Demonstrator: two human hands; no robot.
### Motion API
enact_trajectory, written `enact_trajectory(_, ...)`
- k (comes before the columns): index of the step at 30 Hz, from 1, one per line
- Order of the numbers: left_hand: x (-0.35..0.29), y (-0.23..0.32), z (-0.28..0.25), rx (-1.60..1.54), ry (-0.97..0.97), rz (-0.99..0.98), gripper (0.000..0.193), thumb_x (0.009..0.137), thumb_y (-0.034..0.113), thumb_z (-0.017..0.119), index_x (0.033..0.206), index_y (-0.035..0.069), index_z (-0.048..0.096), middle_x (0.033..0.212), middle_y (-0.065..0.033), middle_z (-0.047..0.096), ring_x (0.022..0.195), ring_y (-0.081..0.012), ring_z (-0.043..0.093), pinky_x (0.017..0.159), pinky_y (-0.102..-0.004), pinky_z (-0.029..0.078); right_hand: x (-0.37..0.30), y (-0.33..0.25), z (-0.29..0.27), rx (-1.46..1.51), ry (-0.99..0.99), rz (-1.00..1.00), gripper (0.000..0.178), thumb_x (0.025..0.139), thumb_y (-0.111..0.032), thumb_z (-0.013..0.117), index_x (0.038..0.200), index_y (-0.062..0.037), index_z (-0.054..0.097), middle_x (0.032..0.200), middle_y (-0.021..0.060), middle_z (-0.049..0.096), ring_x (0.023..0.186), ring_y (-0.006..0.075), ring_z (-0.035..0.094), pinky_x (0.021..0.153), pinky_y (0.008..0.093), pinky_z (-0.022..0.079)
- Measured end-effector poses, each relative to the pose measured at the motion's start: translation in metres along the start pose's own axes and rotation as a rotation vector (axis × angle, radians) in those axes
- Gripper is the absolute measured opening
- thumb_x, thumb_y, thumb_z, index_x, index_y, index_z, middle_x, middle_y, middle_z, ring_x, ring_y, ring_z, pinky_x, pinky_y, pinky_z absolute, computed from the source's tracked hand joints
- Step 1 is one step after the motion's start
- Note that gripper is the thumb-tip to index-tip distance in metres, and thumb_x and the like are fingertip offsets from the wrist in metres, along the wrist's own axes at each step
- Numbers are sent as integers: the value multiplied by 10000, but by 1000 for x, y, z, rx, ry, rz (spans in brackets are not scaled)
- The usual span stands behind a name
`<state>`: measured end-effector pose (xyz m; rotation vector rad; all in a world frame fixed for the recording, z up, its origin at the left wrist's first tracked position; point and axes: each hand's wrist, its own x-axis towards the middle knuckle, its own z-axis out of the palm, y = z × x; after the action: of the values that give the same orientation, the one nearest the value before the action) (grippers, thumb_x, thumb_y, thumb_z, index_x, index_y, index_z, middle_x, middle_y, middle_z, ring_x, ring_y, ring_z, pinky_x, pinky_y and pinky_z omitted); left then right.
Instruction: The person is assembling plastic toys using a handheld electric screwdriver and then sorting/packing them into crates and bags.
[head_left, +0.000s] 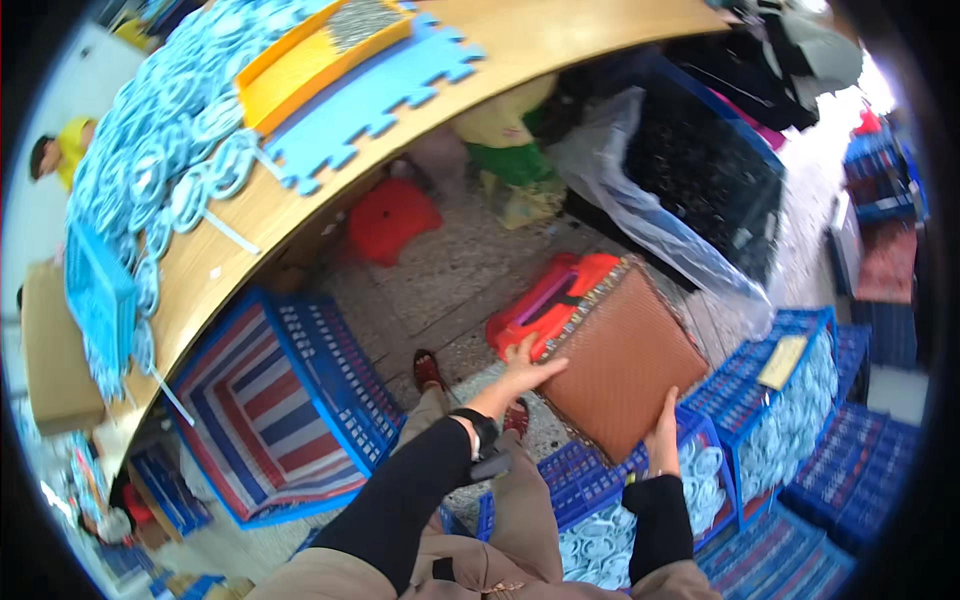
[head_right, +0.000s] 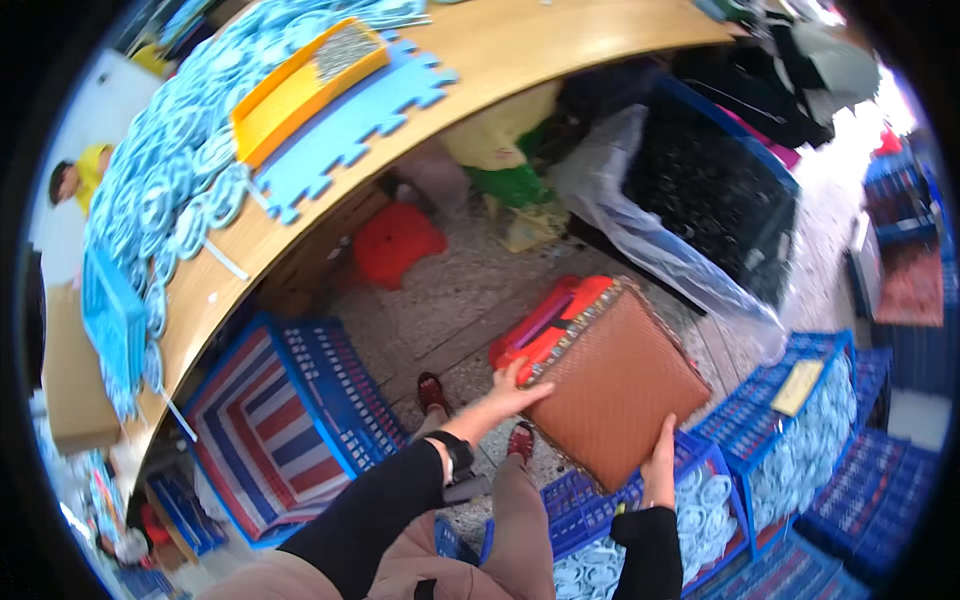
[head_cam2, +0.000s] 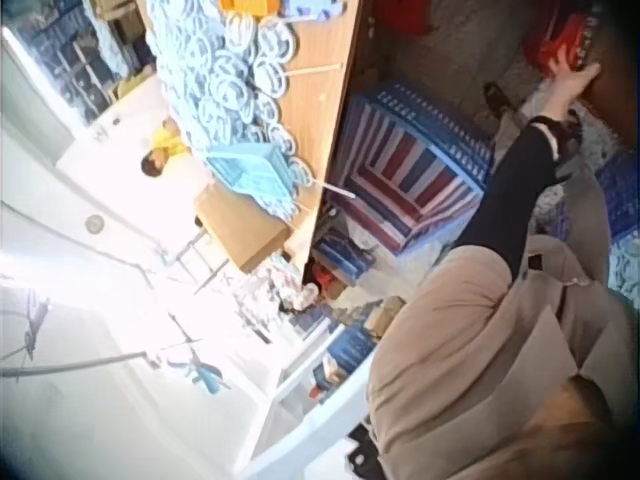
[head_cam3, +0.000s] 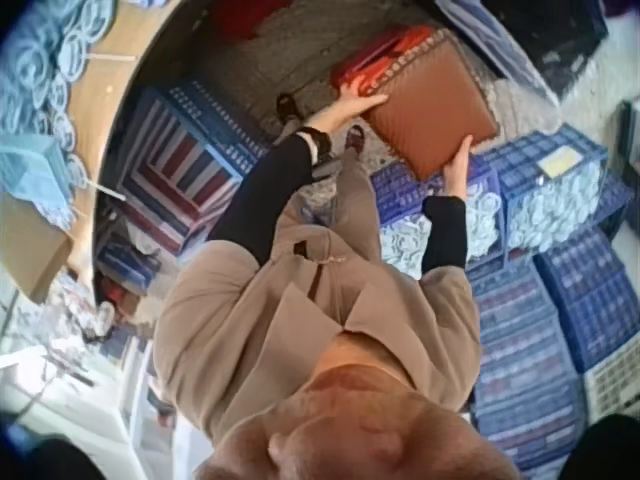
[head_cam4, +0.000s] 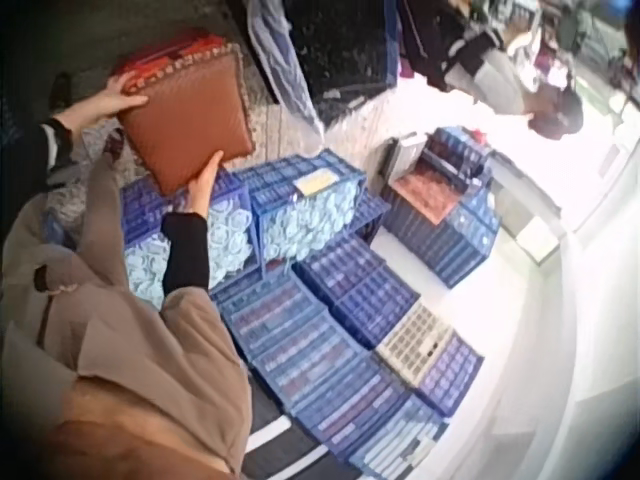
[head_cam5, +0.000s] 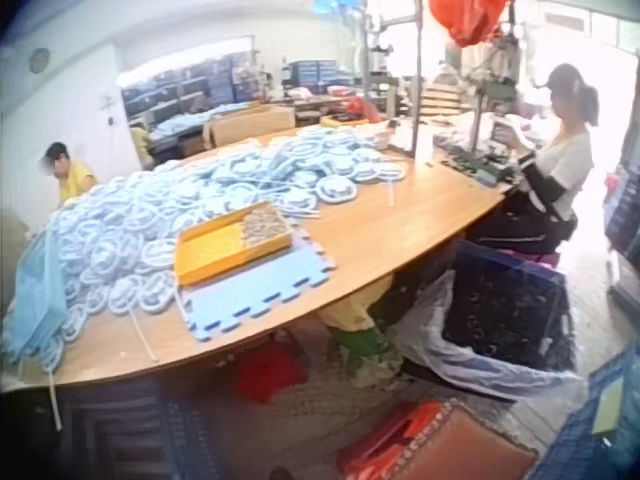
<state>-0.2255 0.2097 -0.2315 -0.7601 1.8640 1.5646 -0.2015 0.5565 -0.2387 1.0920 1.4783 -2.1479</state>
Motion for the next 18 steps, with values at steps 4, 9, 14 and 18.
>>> enact_trajectory(4,11,-23,-8,-42,35,-12,961,663,625,694,1411,141,336,1461,-252,174,1367,-388,178,1106,-458,221,-4,14,7,37,-228,10,718,901,-510,506,1417,-71,270,1419,96,365,1309,283,339,1048,459,329)
enact_trajectory(9,-14,-18,-104,-87,81,-65,903,728,566,666,1432,134,302,1450,-215,246,1349,-354,258,1087,-404,269,-39,36,83,-176,-137,200,828,844,-551,573,1445,-141,178,1462,106,285,1324,304,309,1013,589,300)
enact_trajectory(14,-125,-65,-186,42,409,181,809,804,376,659,1400,-21,283,1314,-252,447,1231,-328,441,1006,-362,377,-62,48,161,-600,98,190,796,827,-521,613,1419,-121,261,1442,121,320,1284,294,357,956,555,377)
enact_trajectory(18,-275,-13,-307,72,454,473,325,810,152,630,1131,96,620,921,-106,636,849,-255,627,738,-331,497,9,35,68,-856,194,-601,583,840,-270,670,1242,77,428,1139,196,566,983,242,586,814,343,499)
